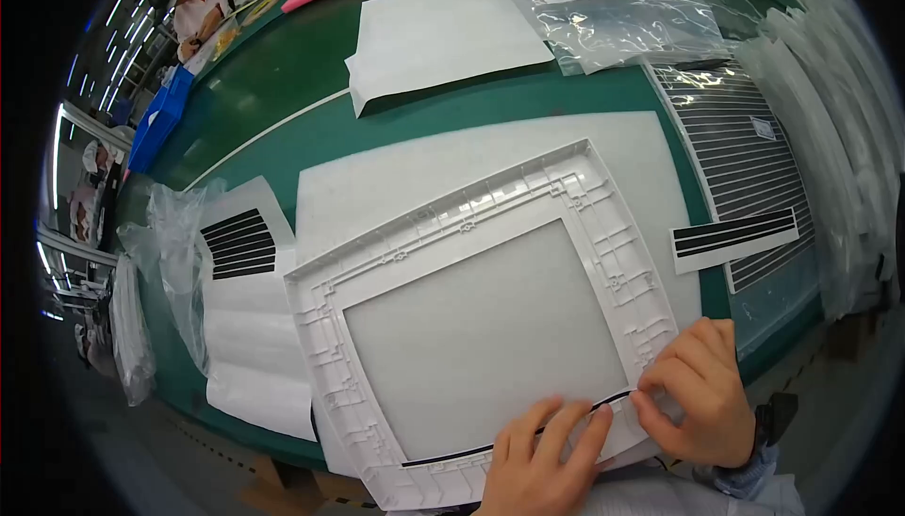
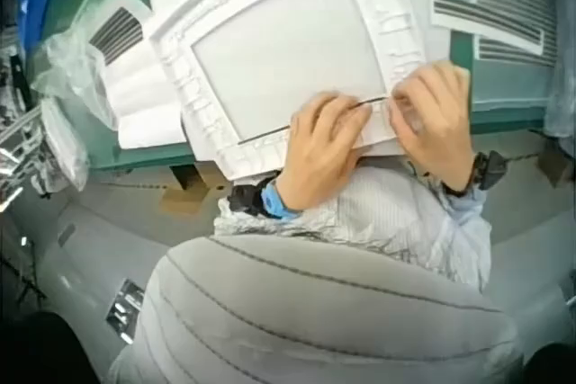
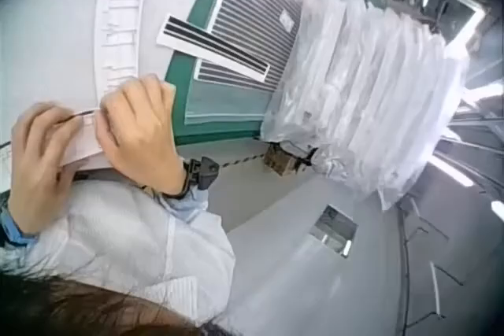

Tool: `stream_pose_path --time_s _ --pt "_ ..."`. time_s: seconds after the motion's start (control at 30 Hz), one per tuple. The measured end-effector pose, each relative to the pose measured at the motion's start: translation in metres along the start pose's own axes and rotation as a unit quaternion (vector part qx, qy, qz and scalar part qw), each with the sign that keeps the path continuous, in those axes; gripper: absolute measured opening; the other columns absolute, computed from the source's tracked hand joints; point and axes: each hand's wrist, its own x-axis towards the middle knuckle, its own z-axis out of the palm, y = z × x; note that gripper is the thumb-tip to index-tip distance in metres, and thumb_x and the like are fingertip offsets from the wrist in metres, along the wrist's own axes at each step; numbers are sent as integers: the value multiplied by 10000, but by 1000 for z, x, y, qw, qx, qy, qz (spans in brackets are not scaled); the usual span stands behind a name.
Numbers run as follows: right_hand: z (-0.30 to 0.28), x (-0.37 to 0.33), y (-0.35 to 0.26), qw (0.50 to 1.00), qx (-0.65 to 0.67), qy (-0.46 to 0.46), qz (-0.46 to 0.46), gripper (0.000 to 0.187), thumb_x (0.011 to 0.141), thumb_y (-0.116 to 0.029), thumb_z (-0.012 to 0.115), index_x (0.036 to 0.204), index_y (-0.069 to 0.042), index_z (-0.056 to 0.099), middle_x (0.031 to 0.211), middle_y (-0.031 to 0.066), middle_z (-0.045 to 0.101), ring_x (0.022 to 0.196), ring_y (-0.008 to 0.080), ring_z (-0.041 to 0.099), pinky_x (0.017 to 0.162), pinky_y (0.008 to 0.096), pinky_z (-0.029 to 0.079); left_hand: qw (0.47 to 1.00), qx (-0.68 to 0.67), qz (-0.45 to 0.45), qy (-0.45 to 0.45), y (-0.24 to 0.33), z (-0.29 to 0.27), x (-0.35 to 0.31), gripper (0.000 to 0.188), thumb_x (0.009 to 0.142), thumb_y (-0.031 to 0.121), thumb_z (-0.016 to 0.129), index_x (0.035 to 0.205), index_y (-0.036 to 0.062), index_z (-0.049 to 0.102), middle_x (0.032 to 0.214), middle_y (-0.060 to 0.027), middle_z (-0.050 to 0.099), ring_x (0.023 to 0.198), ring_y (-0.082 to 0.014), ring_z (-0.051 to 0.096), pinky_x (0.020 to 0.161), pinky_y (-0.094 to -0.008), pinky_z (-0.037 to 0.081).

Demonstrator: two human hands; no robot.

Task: The person peels black strips from a sheet and presses them onto the inner edges of a white frame. After smoothing the strips, another person fastens a device onto the first person's wrist.

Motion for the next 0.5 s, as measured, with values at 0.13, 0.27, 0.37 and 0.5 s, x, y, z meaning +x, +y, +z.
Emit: stream_pose_path --time_s 0.13,0.27,0.37,0.5 --pt "-1 5 -1 1000 -11 -8 -7 183 629 -33 727 743 -64 587 757 45 518 740 243 502 718 370 336 998 -55 -1 -7 5 -13 5 606 641 57 703 1226 90 548 1232 -102 483 1150 -319 440 905 -444 370" --pt "0 9 -1 1000 -11 -23 -10 173 640 -29 718 745 -60 584 760 47 519 740 244 502 708 368 340 999 -48 -4 -11 3 -13 6 608 640 39 694 1228 92 547 1215 -95 483 1139 -316 441 904 -438 370" --pt "-1 9 -1 999 -6 -32 -6 174 647 -31 716 770 -53 595 768 51 525 747 244 504 701 361 344 999 -50 -5 -5 3 -12 6 608 642 32 691 1229 101 548 1210 -91 477 1139 -312 438 904 -438 367" --pt "-5 9 -2 999 3 -41 -2 186 650 -35 716 802 -44 608 779 56 532 752 244 502 698 359 345 999 -43 -4 -12 4 -12 7 611 643 32 695 1231 110 552 1211 -90 470 1142 -313 428 907 -437 361"
